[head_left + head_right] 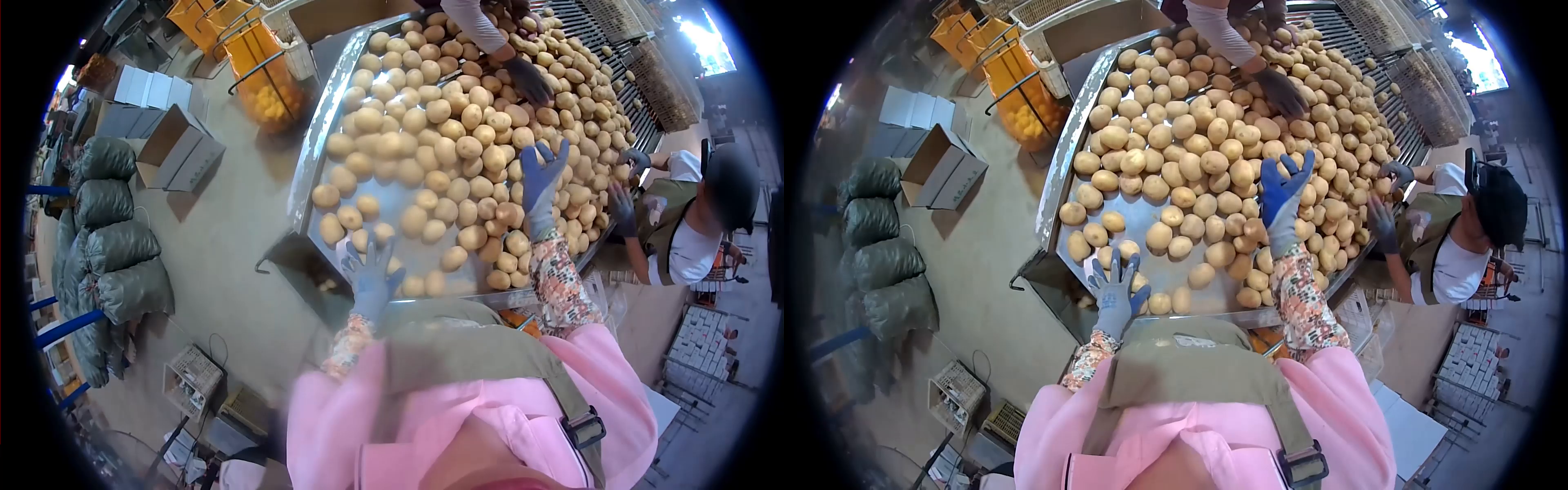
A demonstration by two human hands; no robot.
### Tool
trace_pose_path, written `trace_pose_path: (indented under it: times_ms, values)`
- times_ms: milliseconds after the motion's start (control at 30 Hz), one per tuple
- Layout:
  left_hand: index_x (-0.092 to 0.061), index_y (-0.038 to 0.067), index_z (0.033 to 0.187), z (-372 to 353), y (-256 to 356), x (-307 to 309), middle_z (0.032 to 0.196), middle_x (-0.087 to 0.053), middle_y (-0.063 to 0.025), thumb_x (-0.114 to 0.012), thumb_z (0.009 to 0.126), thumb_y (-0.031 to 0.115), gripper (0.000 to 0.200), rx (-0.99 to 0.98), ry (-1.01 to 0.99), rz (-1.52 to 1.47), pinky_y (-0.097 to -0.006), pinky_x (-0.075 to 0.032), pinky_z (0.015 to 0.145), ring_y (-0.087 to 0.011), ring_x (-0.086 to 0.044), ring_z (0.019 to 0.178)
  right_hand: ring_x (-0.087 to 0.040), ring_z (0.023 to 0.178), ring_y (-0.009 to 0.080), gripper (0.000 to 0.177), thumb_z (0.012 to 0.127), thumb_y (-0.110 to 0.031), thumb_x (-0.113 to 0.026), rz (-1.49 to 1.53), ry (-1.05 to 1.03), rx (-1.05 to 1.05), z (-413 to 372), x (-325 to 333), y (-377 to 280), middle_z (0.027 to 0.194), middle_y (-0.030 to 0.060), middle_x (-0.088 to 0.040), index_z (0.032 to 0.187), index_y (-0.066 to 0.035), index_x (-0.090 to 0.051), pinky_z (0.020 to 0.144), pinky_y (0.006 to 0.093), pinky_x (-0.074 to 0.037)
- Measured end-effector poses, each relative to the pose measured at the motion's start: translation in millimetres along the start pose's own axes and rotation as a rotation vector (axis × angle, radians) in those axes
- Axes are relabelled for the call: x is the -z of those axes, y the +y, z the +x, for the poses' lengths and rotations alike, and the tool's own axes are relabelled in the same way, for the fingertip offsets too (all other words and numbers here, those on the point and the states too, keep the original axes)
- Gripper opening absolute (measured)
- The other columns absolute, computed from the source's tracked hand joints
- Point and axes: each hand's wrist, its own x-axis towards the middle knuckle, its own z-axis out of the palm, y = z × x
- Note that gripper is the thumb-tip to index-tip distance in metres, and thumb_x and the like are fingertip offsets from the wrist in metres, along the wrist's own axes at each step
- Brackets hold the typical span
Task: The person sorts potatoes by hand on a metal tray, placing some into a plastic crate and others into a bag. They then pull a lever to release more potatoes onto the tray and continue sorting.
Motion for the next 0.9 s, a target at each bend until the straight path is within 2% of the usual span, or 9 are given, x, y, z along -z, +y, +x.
trace_pose_path:
  times_ms: [300, 367, 433, 500, 600, 700, 767, 833, 900]
  values:
    - [-0.027, 0.037, 0.15, 28, -4, -12, 0.156, -0.024, -0.0092, -0.059, 0.084, 0.049, 0.074, -0.034, 0.037, 0.219, -0.0656, -0.01, 0.111, -0.0529, -0.016, 0.139, -0.059, 0.098, 0.0247, 0.044, 0.093, -0.03, -0.056, -0.564, -0.524, 0.691, -199, -127, -2, 0.114, 0.014, -0.058, 0.131, -0.009, -0.052, 0.086, 0.0347, -0.049]
    - [-0.027, 0.034, 0.15, 33, -18, -20, 0.157, -0.023, -0.0085, -0.06, 0.084, 0.049, 0.075, 0.053, -0.057, 0.172, -0.0609, -0.012, 0.113, -0.0507, -0.018, 0.139, -0.057, 0.106, 0.027, 0.043, 0.092, -0.028, -0.057, -0.26, -0.73, 0.639, -208, -115, -10, 0.122, 0.0149, -0.055, 0.131, -0.009, -0.052, 0.093, 0.0369, -0.047]
    - [-0.03, 0.018, 0.15, 14, -36, -26, 0.155, -0.027, -0.0091, -0.06, 0.086, 0.046, 0.076, -0.094, 0.26, 0.098, -0.0539, -0.017, 0.114, -0.0423, -0.025, 0.14, -0.055, 0.115, 0.0292, 0.043, 0.091, -0.025, -0.059, 0.045, -0.915, 0.552, -205, -89, -22, 0.131, 0.0158, -0.052, 0.13, -0.009, -0.053, 0.099, 0.0392, -0.044]
    - [-0.032, 0.013, 0.149, -6, -48, -21, 0.153, -0.031, -0.0109, -0.06, 0.087, 0.046, 0.075, -0.02, 0.277, 0.098, -0.0522, -0.018, 0.114, -0.0392, -0.028, 0.139, -0.053, 0.119, 0.0313, 0.04, 0.092, -0.019, -0.057, 0.469, -0.972, -0.216, -175, -54, -25, 0.131, 0.0147, -0.053, 0.131, -0.011, -0.053, 0.099, 0.0402, -0.043]
    - [-0.032, 0.003, 0.146, -26, -83, -33, 0.15, -0.032, -0.0207, -0.059, 0.088, 0.047, 0.078, 0.0, 0.371, -0.062, -0.0515, -0.025, 0.111, -0.0406, -0.032, 0.136, -0.053, 0.12, 0.0305, 0.04, 0.092, -0.017, -0.055, 0.359, -0.675, -0.053, -142, -11, -3, 0.13, 0.0162, -0.054, 0.131, -0.011, -0.053, 0.1, 0.0406, -0.043]
    - [-0.034, -0.003, 0.142, -30, -87, -12, 0.147, -0.034, -0.0248, -0.063, 0.087, 0.042, 0.077, 0.117, 0.494, -0.082, -0.0483, -0.03, 0.109, -0.0414, -0.036, 0.133, -0.043, 0.13, 0.0365, 0.046, 0.09, -0.032, -0.059, -0.275, -0.616, 0.089, -144, 2, 35, 0.14, 0.021, -0.045, 0.133, -0.016, -0.053, 0.108, 0.0441, -0.034]
    - [-0.037, -0.005, 0.14, -22, -78, 7, 0.145, -0.035, -0.0254, -0.066, 0.086, 0.038, 0.075, 0.207, 0.541, 0.002, -0.0455, -0.032, 0.108, -0.0413, -0.038, 0.131, -0.023, 0.14, 0.0463, 0.045, 0.091, -0.032, -0.055, -0.603, -0.749, 0.212, -194, -14, 77, 0.154, 0.0219, -0.022, 0.136, -0.024, -0.051, 0.114, 0.0548, -0.015]
    - [-0.032, -0.007, 0.141, 8, -64, 26, 0.144, -0.036, -0.0286, -0.065, 0.086, 0.035, 0.077, 0.153, 0.62, -0.239, -0.0476, -0.03, 0.11, -0.0436, -0.036, 0.133, -0.002, 0.142, 0.0534, 0.056, 0.091, -0.043, -0.055, -0.519, -0.978, -0.009, -186, -10, 7, 0.155, 0.0308, -0.003, 0.143, -0.03, -0.041, 0.113, 0.0603, 0.0]
    - [-0.036, -0.007, 0.137, 52, -20, 69, 0.143, -0.038, -0.028, -0.068, 0.085, 0.027, 0.07, 0.112, 0.457, -0.536, -0.0449, -0.03, 0.11, -0.0422, -0.036, 0.133, -0.015, 0.142, 0.0485, 0.056, 0.091, -0.044, -0.055, -0.19, -0.983, 0.034, -195, -46, 10, 0.155, 0.0325, -0.002, 0.143, -0.025, -0.043, 0.114, 0.0559, -0.013]
